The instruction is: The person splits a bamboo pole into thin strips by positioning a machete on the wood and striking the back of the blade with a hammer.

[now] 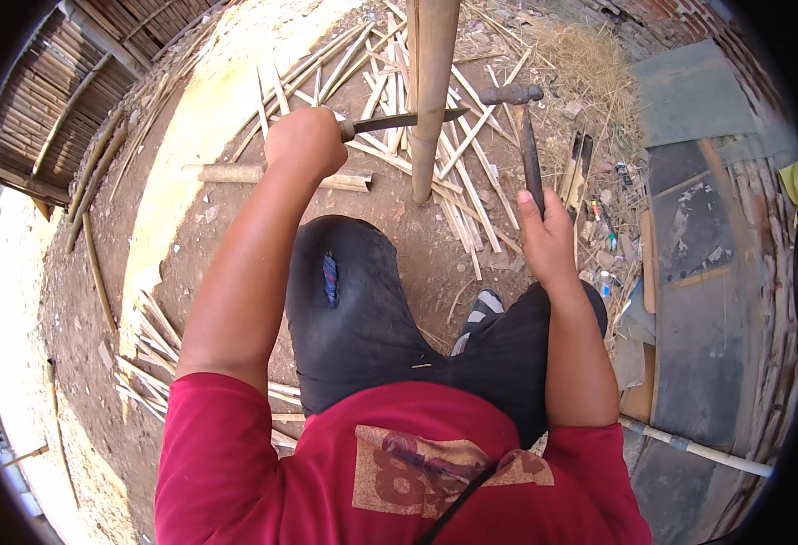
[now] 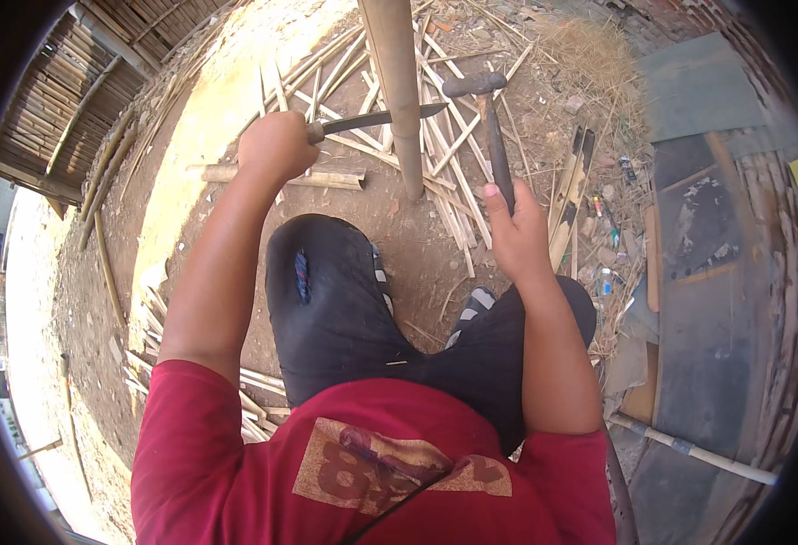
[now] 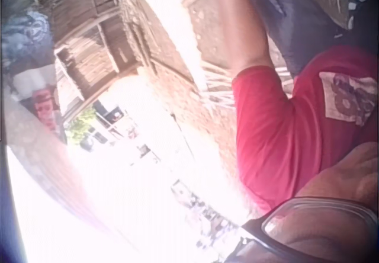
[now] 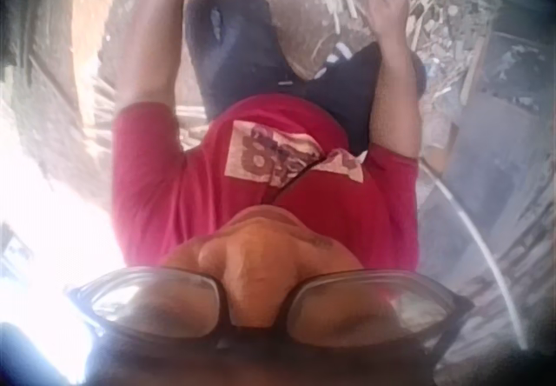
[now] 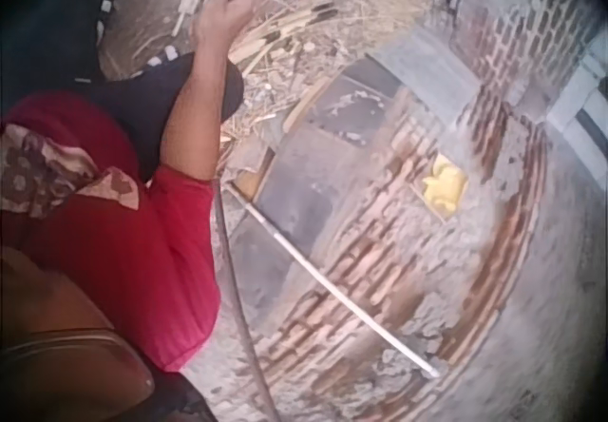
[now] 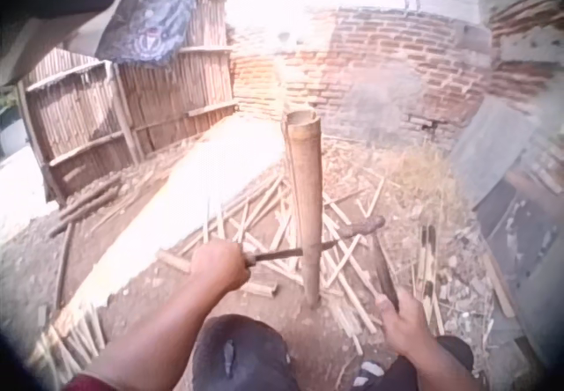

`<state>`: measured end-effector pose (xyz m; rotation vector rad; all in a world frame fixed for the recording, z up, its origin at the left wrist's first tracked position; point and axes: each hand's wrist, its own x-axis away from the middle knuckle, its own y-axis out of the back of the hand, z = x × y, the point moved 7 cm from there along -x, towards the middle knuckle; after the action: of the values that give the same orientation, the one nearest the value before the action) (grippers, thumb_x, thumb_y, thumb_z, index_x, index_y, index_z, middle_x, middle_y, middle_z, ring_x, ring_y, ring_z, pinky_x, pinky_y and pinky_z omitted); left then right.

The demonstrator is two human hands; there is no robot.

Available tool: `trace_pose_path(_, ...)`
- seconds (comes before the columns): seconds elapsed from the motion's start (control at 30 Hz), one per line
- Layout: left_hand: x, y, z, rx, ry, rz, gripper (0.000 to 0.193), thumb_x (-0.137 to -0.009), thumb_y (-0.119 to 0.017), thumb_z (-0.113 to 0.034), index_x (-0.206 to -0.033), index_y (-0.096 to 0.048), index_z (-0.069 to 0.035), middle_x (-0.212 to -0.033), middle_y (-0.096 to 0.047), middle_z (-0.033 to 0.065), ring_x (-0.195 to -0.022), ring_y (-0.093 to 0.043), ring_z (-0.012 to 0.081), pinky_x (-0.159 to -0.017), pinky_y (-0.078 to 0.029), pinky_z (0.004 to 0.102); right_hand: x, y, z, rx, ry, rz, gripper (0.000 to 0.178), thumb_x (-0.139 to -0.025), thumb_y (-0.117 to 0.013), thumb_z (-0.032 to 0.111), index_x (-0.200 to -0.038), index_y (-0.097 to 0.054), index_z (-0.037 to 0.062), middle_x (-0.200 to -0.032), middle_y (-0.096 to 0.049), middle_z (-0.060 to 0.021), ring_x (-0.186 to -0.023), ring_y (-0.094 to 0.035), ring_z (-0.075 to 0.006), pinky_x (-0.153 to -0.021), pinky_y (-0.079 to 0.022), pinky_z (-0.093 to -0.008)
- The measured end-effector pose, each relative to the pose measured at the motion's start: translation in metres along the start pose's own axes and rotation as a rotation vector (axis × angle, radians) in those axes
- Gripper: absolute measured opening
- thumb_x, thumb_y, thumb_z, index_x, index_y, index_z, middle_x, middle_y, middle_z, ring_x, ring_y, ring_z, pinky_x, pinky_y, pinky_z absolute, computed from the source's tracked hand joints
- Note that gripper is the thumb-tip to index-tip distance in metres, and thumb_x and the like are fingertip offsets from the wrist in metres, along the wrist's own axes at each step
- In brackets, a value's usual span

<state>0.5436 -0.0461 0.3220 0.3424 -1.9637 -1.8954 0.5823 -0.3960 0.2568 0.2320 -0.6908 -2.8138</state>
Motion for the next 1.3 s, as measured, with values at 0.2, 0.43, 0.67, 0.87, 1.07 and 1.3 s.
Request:
trace_pose_path(0.2, -0.009, 0.028, -0.026, 0.087, -0.450, 0.133, 0.049, -0.087, -0.079, -0.036, -0.120, -0.070, -0.001, -0.101, -0.074, 0.0206, -0.092, -0.072, 0.0356, -0.084, -0.056, 0.0446, 0.019, 0.005, 0.005, -0.071, 0.043, 0.108, 0.032, -0.104, -0.063, 0.031, -0.111, -0.064, -0.0002, -0.080, -0.058, -0.0051, -0.076, -0.055, -0.0144, -0.069, -0.045, -0.0343)
trace_pose_path(0.43, -0.002, 0.029, -0.039, 0.127, -0.297, -0.011, 0.046, -0.085, -0.081, -0.046, -0.108, -0.074, -0.006, -0.096, -0.075, 0.0177, -0.091, -0.072, 0.0351, -0.083, -0.056, 0.0444, 0.008, 0.003, 0.037, -0.118, 0.054, 0.211, 0.030, -0.104, -0.062, 0.026, -0.116, -0.064, -0.0008, -0.081, -0.064, -0.0058, -0.077, -0.057, -0.0121, -0.070, -0.047, -0.0328)
trace_pose_path(0.67, 0.004, 0.027, -0.040, 0.063, -0.107, 0.019, 0.030, -0.083, -0.074, -0.027, -0.105, -0.078, -0.006, -0.100, -0.076, 0.0177, -0.096, -0.074, 0.0328, -0.087, -0.059, 0.0432, 0.008, -0.010, 0.091, -0.030, 0.348, -0.128, 0.027, -0.105, -0.059, 0.026, -0.108, -0.061, -0.0004, -0.076, -0.068, -0.0180, -0.069, -0.070, -0.0361, -0.064, -0.050, -0.0438)
trace_pose_path(0.87, 0.010, 0.020, -0.028, 0.025, -0.054, 0.001, 0.029, -0.083, -0.073, -0.024, -0.106, -0.077, -0.008, -0.101, -0.076, 0.0161, -0.095, -0.074, 0.0320, -0.086, -0.059, 0.0434, 0.001, -0.014, 0.089, 0.073, 0.263, -0.003, 0.026, -0.105, -0.059, 0.026, -0.109, -0.060, 0.0006, -0.069, -0.064, -0.0150, -0.065, -0.068, -0.0318, -0.061, -0.049, -0.0422)
trace_pose_path(1.07, 0.008, 0.018, -0.035, 0.028, -0.067, 0.010, 0.030, -0.082, -0.072, -0.024, -0.108, -0.077, -0.009, -0.101, -0.076, 0.0154, -0.096, -0.074, 0.0321, -0.086, -0.059, 0.0439, 0.009, -0.018, 0.082, 0.018, 0.368, -0.160, 0.025, -0.104, -0.060, 0.025, -0.108, -0.058, 0.0001, -0.074, -0.064, -0.0189, -0.067, -0.066, -0.0348, -0.063, -0.049, -0.0426)
trace_pose_path(1.3, 0.016, 0.013, -0.020, 0.059, -0.020, -0.003, 0.030, -0.083, -0.071, -0.022, -0.109, -0.076, -0.009, -0.101, -0.077, 0.0153, -0.097, -0.074, 0.0328, -0.086, -0.059, 0.0441, -0.002, -0.013, 0.082, 0.001, 0.288, -0.046, 0.028, -0.103, -0.062, 0.028, -0.105, -0.059, 0.0004, -0.073, -0.065, -0.0181, -0.064, -0.064, -0.0373, -0.061, -0.048, -0.0448)
